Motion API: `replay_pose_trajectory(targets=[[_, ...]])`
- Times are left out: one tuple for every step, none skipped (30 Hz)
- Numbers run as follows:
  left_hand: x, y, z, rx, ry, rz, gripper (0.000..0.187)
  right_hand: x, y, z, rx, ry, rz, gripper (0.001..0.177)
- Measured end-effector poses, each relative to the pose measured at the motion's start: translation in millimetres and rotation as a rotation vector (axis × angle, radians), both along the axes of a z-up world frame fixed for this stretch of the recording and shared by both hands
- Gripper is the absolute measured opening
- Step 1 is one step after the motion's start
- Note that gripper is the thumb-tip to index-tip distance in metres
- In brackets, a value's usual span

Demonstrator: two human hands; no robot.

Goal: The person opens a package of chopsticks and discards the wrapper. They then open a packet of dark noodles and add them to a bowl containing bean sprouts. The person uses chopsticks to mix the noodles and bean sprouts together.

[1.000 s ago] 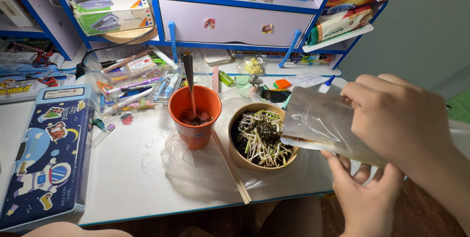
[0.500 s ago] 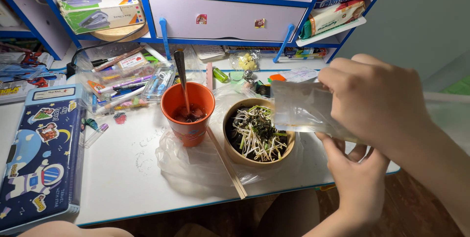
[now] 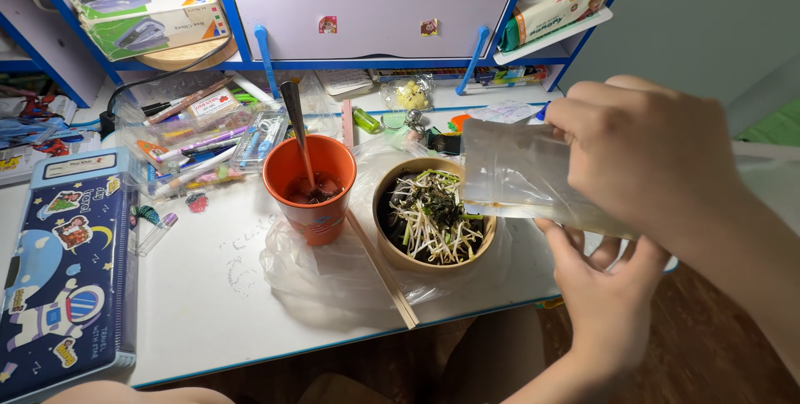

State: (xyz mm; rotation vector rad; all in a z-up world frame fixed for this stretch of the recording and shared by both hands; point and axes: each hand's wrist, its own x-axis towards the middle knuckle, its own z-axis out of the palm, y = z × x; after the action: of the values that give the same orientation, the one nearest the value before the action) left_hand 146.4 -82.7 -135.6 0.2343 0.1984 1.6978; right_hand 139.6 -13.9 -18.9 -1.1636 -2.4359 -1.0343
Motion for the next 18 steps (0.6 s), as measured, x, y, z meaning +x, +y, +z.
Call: replay_pose_trajectory(targets=[[-1.3, 0.7, 0.9, -0.005, 0.000, 0.004, 0.105, -1.3, -0.9, 0.3, -0.012, 0.005, -0.005, 0.011], [-2.0, 1.1, 2.0, -0.009, -0.001, 0.007, 0.104, -0.9, -2.9, 1.1, 0.011, -0.004, -0.007, 0.011], [-3.0, 3.4, 3.9, 0.030, -0.013, 0.023, 0.104, -0.6, -2.9, 2.8, 0.041, -0.010, -0.009, 0.012], [-3.4, 4.8, 5.0, 0.069, -0.026, 0.038, 0.104, 0.2, -1.6, 3.9, 0.071, -0.016, -0.010, 0.013], [-2.7, -0.2, 2.6, 0.090, -0.041, 0.052, 0.104, 2.4, -0.8, 2.0, 0.028, 0.013, -0.017, 0.014], [-3.1, -3.2, -0.7, 0.066, -0.020, 0.045, 0.101, 5.2, 4.5, 1.7, -0.014, 0.043, -0.025, 0.015], [-4.8, -1.8, -2.6, 0.056, 0.004, 0.035, 0.098, 9.1, 12.1, 3.0, -0.044, 0.076, -0.035, 0.016], [-6.4, -0.9, -4.2, 0.045, 0.029, 0.024, 0.095, 14.5, 17.2, 1.4, -0.059, 0.117, -0.036, 0.017], [-7.8, -1.7, -6.9, 0.025, 0.055, 0.023, 0.097, 21.0, 22.1, -1.8, -0.076, 0.157, -0.039, 0.018], [-9.2, -3.9, -9.9, 0.005, 0.082, 0.022, 0.098, 28.6, 26.9, -5.7, -0.092, 0.198, -0.042, 0.020], [-10.4, -6.5, -13.3, -0.016, 0.108, 0.019, 0.100, 37.3, 31.1, -10.5, -0.125, 0.269, -0.036, 0.021], [-12.4, -8.2, -16.7, -0.032, 0.169, 0.050, 0.098, 46.6, 35.5, -14.8, -0.158, 0.339, -0.030, 0.022], [-14.1, -9.3, -19.2, -0.042, 0.230, 0.078, 0.095, 56.9, 39.4, -18.1, -0.186, 0.411, -0.027, 0.023], [-15.0, -10.2, -20.7, -0.052, 0.291, 0.107, 0.093, 67.0, 43.3, -20.7, -0.218, 0.465, -0.045, 0.018], [-15.6, -12.0, -21.5, -0.072, 0.336, 0.091, 0.090, 76.9, 46.2, -22.9, -0.252, 0.519, -0.064, 0.014], [-15.9, -13.4, -21.7, -0.092, 0.381, 0.075, 0.086, 86.8, 48.4, -24.7, -0.284, 0.574, -0.083, 0.013], [-16.2, -14.0, -21.8, -0.110, 0.429, 0.057, 0.083, 97.1, 49.2, -26.6, -0.307, 0.639, -0.048, 0.012], [-15.5, -13.2, -21.1, -0.091, 0.489, 0.126, 0.079, 107.3, 48.4, -28.7, -0.329, 0.704, -0.012, 0.012]])
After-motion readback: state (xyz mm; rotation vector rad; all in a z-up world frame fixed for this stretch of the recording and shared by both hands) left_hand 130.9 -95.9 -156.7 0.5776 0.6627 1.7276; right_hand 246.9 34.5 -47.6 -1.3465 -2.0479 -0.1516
